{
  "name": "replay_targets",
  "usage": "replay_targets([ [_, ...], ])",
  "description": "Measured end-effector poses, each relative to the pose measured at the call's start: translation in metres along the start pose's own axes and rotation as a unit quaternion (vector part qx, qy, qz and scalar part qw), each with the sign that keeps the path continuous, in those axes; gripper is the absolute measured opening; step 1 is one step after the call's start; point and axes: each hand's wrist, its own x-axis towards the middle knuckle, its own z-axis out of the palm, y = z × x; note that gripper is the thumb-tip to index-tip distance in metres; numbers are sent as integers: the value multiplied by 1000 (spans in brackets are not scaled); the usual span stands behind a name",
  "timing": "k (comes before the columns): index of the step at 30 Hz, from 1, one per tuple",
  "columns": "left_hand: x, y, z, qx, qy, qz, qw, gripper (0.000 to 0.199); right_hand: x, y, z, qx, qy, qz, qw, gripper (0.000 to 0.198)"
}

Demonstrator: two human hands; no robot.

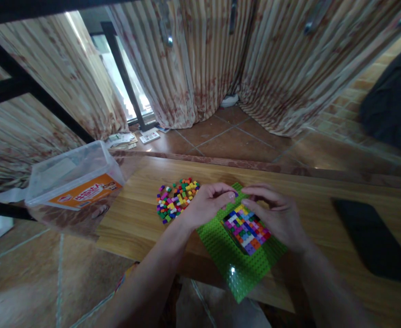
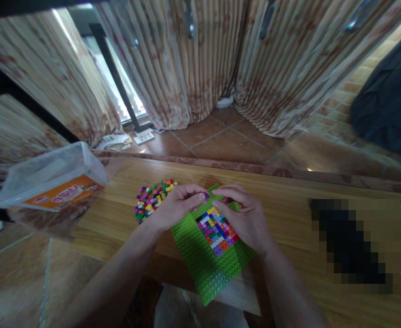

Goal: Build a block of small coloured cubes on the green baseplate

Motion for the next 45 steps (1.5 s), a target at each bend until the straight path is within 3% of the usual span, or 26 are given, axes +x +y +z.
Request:
replay_targets([
  [10, 1, -5, 8, 40, -23, 15, 999, 40, 0, -3, 4, -21, -5, -47, 999, 14],
  [17, 1, -11, 11, 21, -45, 21, 999, 34, 0, -5, 6, -43, 9, -52, 998, 11],
  [24, -1, -8, 8, 55, -19, 15, 998, 26, -7, -5, -21, -21, 63, 26, 997, 6],
  [28, -5, -6, 5, 114, -19, 1, 993, 28, -18, -4, -38, -19, 44, 80, 996, 11],
  [36, -8, 0, -3, 236, -137, 16, 962, 63, -24, 2, -33, -9, -20, 117, 993, 12],
  [45, -7, -3, -6, 270, -164, 19, 949, 78, -25, -1, -36, -39, -41, 146, 988, 22],
])
